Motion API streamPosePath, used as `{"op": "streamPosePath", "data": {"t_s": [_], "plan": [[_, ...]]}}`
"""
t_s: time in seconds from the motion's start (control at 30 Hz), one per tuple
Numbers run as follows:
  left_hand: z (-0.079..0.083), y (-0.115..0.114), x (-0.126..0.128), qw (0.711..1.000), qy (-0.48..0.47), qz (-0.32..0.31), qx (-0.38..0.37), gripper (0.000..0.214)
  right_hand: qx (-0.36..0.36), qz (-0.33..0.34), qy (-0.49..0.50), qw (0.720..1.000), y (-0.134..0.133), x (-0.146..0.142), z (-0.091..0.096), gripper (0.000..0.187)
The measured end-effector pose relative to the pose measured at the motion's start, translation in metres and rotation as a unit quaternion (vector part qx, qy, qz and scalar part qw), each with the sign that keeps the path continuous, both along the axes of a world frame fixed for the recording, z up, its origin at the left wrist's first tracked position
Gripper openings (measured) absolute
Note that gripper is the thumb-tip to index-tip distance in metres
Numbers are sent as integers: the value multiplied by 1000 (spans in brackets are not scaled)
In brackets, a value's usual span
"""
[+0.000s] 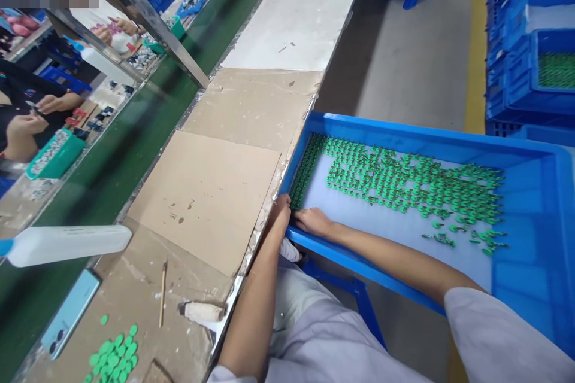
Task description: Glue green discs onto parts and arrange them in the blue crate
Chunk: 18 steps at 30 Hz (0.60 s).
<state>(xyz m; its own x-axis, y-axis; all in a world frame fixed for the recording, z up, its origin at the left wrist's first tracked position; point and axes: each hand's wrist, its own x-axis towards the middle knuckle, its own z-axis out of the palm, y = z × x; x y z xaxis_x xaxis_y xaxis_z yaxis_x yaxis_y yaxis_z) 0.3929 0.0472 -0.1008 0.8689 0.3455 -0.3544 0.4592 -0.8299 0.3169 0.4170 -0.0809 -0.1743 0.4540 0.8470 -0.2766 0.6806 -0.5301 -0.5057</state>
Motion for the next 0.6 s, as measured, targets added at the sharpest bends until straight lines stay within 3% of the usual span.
{"op": "streamPosePath", "data": {"t_s": [0.17, 0.3, 0.6], "plan": [[5, -1, -2, 998, -60, -2, -22, 22, -14, -6, 1, 1000, -1, 0, 0, 26], [10, 2, -21, 994, -106, 3, -17, 23, 8, 2, -8, 1000, -8, -3, 1, 27], [2, 9, -59, 990, -133, 44, 2, 30, 27, 116, -61, 991, 3, 6, 4, 32]]}}
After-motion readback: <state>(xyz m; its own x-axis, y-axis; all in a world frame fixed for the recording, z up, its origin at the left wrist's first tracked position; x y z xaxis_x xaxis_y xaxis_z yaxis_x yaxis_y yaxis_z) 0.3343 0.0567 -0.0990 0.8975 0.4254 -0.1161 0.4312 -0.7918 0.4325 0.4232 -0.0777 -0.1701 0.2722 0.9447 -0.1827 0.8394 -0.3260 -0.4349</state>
